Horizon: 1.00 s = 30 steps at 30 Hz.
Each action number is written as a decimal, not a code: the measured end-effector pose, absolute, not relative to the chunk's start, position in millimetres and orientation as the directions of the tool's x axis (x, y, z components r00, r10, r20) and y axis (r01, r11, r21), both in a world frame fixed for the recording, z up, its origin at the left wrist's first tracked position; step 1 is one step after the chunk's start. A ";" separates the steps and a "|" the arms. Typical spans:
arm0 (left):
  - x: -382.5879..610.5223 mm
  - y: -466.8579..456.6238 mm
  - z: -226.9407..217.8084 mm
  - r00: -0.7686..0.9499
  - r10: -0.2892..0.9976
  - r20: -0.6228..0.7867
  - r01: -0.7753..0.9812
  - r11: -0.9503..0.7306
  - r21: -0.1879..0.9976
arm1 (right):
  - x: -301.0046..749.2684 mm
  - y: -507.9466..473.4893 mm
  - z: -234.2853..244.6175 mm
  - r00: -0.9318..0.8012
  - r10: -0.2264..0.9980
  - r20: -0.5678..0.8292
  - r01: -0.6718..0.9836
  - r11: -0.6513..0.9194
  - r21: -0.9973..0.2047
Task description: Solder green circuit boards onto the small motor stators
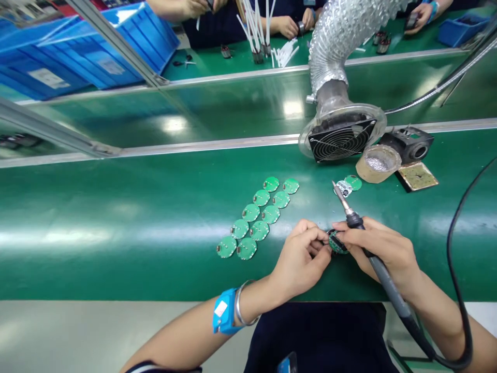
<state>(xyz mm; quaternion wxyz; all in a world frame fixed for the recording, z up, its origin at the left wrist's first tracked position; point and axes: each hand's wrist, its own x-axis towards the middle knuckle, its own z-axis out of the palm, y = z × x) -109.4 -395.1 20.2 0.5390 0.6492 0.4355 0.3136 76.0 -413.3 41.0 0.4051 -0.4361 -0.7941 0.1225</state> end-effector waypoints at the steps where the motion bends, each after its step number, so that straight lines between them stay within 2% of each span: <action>1: -110.3 -396.7 18.9 0.421 0.907 -0.034 0.247 -0.079 0.966 | 79.5 -414.2 42.3 -0.318 0.803 0.505 0.592 0.584 -0.556; 6: -112.8 -401.0 16.8 0.418 0.903 0.094 0.269 -0.222 0.937 | 93.0 -415.5 47.7 -0.486 0.788 0.378 0.534 0.610 -0.585; 10: -111.2 -395.9 24.3 0.469 0.883 -0.006 0.264 -0.134 0.955 | 98.1 -411.0 44.6 -0.514 0.785 0.346 0.528 0.607 -0.594; 13: -111.0 -392.2 26.8 0.517 0.856 -0.023 0.335 -0.178 0.925 | 103.0 -406.0 43.4 -0.550 0.779 0.302 0.520 0.602 -0.606; 16: -111.7 -391.2 22.2 0.512 0.858 0.046 0.387 -0.278 0.879 | 108.7 -401.8 47.4 -0.596 0.767 0.239 0.540 0.603 -0.587; 21: -111.5 -389.6 12.5 0.429 0.863 0.265 0.409 -0.448 0.795 | 112.8 -396.8 59.2 -0.641 0.745 0.186 0.570 0.624 -0.535; 25: -110.3 -387.6 10.4 0.370 0.862 0.346 0.365 -0.478 0.799 | 112.1 -393.8 63.3 -0.660 0.737 0.145 0.592 0.630 -0.502; 30: -110.0 -387.5 5.0 0.323 0.858 0.400 0.324 -0.498 0.804 | 115.5 -388.6 59.8 -0.661 0.733 0.162 0.573 0.631 -0.523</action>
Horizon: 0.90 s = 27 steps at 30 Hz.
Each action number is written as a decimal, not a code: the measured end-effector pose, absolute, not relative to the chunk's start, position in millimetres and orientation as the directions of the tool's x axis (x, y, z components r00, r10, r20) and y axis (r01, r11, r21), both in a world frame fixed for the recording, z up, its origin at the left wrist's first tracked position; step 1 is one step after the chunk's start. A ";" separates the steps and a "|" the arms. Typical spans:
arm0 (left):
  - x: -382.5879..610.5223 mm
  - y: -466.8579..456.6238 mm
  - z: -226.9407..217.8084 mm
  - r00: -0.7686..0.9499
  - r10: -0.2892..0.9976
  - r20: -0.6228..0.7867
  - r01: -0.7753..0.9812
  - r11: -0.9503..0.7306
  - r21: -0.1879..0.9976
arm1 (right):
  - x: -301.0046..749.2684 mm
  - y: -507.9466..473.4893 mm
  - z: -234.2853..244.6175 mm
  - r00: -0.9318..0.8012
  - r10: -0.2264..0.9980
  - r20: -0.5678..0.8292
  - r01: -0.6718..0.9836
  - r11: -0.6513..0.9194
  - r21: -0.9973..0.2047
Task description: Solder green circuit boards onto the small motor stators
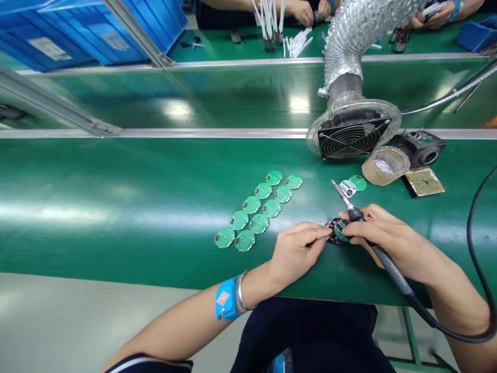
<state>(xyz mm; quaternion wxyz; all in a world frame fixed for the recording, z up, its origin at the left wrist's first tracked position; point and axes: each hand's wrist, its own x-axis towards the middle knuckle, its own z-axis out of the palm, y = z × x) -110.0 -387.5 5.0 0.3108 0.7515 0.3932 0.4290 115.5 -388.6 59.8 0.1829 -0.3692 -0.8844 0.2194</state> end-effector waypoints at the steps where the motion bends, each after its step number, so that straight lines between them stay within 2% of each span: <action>1: -110.0 -387.7 3.4 0.322 0.849 0.418 0.315 -0.513 0.799 | 116.8 -387.6 58.6 -0.663 0.732 0.158 0.563 0.627 -0.538; 6: -109.3 -386.0 -3.5 0.350 0.818 0.457 0.302 -0.560 0.771 | 121.4 -383.6 48.4 -0.674 0.727 0.131 0.506 0.584 -0.635; 10: -109.9 -383.1 -2.9 0.388 0.822 0.416 0.282 -0.536 0.796 | 119.1 -385.2 37.4 -0.641 0.740 0.204 0.435 0.569 -0.698; 14: -112.1 -389.6 4.5 0.449 0.808 0.381 0.240 -0.520 0.820 | 116.9 -394.2 31.0 -0.574 0.782 0.243 0.442 0.546 -0.711; 21: -110.9 -401.7 3.8 0.509 0.764 0.397 0.356 -0.606 0.711 | 115.1 -410.4 23.6 -0.456 0.858 0.236 0.409 0.438 -0.800; 27: -112.7 -399.3 10.0 0.576 0.729 0.369 0.308 -0.612 0.729 | 106.8 -418.4 14.0 -0.310 0.925 0.219 0.433 0.342 -0.834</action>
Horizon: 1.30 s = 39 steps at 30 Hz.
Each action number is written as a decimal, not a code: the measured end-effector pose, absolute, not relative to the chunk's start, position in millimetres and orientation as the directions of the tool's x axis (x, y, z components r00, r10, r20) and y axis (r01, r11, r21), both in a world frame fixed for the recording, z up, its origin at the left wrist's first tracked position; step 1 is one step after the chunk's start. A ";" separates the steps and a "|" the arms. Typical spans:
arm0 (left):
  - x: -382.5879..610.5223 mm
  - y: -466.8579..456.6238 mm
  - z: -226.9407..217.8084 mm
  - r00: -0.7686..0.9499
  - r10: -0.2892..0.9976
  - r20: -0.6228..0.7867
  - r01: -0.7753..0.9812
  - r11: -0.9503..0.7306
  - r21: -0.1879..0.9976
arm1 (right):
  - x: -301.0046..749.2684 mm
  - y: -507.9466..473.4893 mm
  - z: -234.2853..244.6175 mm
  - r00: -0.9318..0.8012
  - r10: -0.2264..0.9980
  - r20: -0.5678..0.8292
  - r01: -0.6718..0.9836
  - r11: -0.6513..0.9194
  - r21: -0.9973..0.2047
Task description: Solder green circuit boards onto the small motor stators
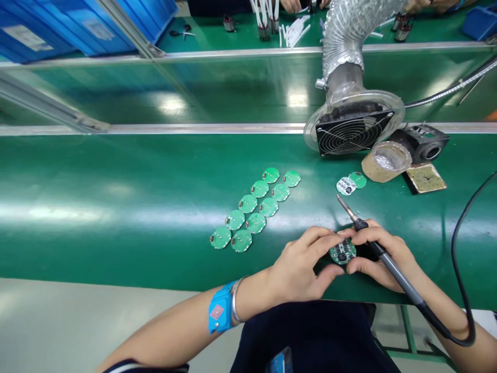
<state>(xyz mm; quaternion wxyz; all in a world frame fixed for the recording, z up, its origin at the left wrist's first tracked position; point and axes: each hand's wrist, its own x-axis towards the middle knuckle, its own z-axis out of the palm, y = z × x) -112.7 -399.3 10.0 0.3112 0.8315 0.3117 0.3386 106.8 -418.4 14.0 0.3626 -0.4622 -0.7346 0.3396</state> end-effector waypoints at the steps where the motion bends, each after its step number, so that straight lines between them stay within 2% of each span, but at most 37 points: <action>1: -112.6 -398.6 11.7 0.586 0.719 0.373 0.303 -0.622 0.722 | 106.5 -420.0 13.1 -0.279 0.940 0.194 0.443 0.306 -0.843; 4: -111.2 -395.9 16.1 0.600 0.697 0.394 0.326 -0.662 0.675 | 107.3 -425.5 13.1 -0.226 0.969 0.098 0.474 0.197 -0.858; 6: -110.3 -394.1 19.3 0.614 0.692 0.379 0.347 -0.669 0.657 | 106.2 -430.4 13.7 -0.232 0.970 0.072 0.497 0.182 -0.848; 9: -110.1 -392.8 25.4 0.650 0.681 0.338 0.357 -0.666 0.655 | 96.7 -439.7 11.4 -0.230 0.960 0.157 0.533 0.260 -0.805; 13: -112.1 -392.7 31.6 0.681 0.678 0.277 0.387 -0.654 0.650 | 76.4 -451.2 2.6 -0.108 0.948 0.298 0.594 0.302 -0.746; 16: -114.4 -391.9 34.1 0.702 0.678 0.220 0.415 -0.640 0.647 | 67.7 -456.2 -1.4 -0.052 0.959 0.280 0.586 0.256 -0.768; 23: -116.1 -389.2 41.9 0.731 0.668 0.139 0.467 -0.638 0.612 | 67.3 -459.6 -2.5 -0.038 0.973 0.226 0.542 0.210 -0.814; 27: -115.3 -391.0 36.3 0.704 0.688 0.176 0.472 -0.639 0.608 | 66.2 -460.8 -3.8 -0.048 0.969 0.244 0.549 0.230 -0.803; 33: -114.4 -390.2 18.9 0.683 0.658 0.318 0.338 -0.670 0.661 | 63.9 -462.2 -4.0 -0.102 0.946 0.309 0.591 0.307 -0.746; 36: -112.9 -390.2 14.5 0.701 0.622 0.347 0.288 -0.693 0.661 | 64.5 -463.3 -4.8 -0.136 0.936 0.324 0.614 0.336 -0.715; 39: -110.9 -393.2 11.1 0.677 0.640 0.364 0.286 -0.684 0.671 | 65.4 -464.5 -6.6 -0.174 0.920 0.350 0.640 0.376 -0.670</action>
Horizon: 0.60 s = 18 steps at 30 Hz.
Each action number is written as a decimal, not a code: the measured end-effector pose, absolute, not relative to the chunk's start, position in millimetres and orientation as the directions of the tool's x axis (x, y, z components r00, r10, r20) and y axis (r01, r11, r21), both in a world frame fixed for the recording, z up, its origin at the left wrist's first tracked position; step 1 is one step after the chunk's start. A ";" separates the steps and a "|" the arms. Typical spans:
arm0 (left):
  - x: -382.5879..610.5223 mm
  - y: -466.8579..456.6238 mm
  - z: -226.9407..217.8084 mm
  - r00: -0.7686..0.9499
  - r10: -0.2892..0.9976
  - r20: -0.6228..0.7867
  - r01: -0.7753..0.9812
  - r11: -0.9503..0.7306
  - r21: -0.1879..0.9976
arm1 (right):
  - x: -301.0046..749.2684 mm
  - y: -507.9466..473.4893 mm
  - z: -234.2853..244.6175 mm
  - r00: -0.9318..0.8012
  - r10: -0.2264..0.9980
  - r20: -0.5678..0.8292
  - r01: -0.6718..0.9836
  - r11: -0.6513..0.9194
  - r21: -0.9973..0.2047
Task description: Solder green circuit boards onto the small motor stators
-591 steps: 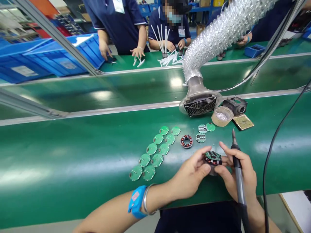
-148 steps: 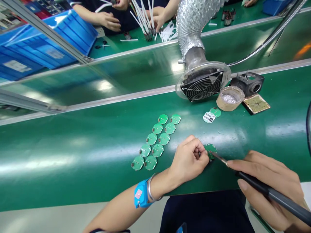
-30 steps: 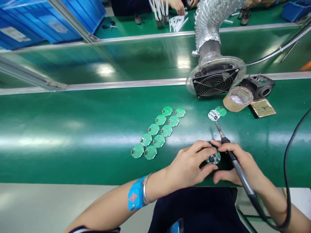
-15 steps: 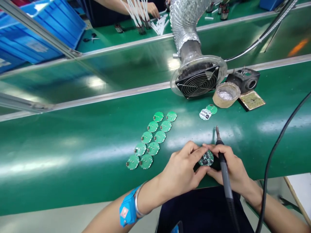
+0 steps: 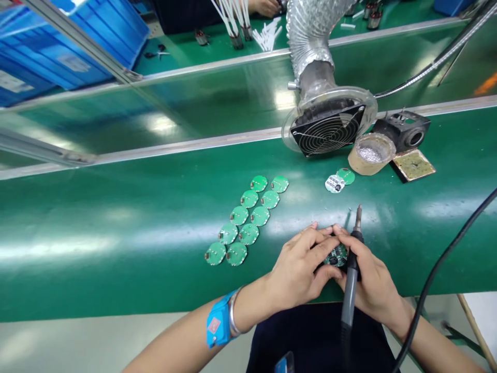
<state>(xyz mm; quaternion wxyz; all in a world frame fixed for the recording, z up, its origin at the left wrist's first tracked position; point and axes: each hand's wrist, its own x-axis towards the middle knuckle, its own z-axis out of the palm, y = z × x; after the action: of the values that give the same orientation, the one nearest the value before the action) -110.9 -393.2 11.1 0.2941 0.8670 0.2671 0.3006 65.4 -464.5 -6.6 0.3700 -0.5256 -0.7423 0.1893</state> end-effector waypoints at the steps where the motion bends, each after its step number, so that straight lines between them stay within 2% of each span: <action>1: -110.9 -393.7 10.2 0.656 0.660 0.365 0.297 -0.672 0.679 | 65.6 -464.9 -7.2 -0.181 0.916 0.358 0.648 0.385 -0.658; 5: -117.3 -384.0 10.9 0.657 0.715 0.241 0.272 -0.523 0.808 | 65.2 -466.2 -9.8 -0.146 0.922 0.359 0.664 0.360 -0.655; 7: -123.6 -373.2 13.6 0.706 0.695 0.136 0.232 -0.408 0.883 | 64.8 -466.7 -11.0 -0.108 0.931 0.348 0.664 0.327 -0.672; 9: -129.1 -363.0 15.1 0.734 0.674 0.076 0.234 -0.357 0.904 | 64.4 -467.1 -12.0 -0.082 0.936 0.341 0.662 0.307 -0.684; 12: -133.3 -355.2 12.3 0.738 0.662 0.129 0.276 -0.471 0.838 | 63.9 -467.0 -13.1 -0.078 0.933 0.351 0.661 0.312 -0.683; 16: -133.8 -357.5 9.3 0.841 0.496 0.217 0.299 -0.758 0.579 | 63.0 -466.6 -13.2 -0.075 0.926 0.370 0.669 0.321 -0.670; 17: -133.5 -359.0 10.8 0.853 0.482 0.202 0.302 -0.770 0.562 | 62.8 -466.6 -13.1 -0.072 0.926 0.370 0.669 0.320 -0.671; 18: -132.8 -360.6 13.0 0.845 0.507 0.171 0.321 -0.736 0.595 | 62.6 -466.6 -13.1 -0.072 0.926 0.370 0.667 0.321 -0.673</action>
<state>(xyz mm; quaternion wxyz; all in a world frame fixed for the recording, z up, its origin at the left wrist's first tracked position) -132.8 -360.6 13.0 0.2843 0.9174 0.2258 0.1631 62.6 -466.6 -13.1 0.3897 -0.5585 -0.7131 0.1664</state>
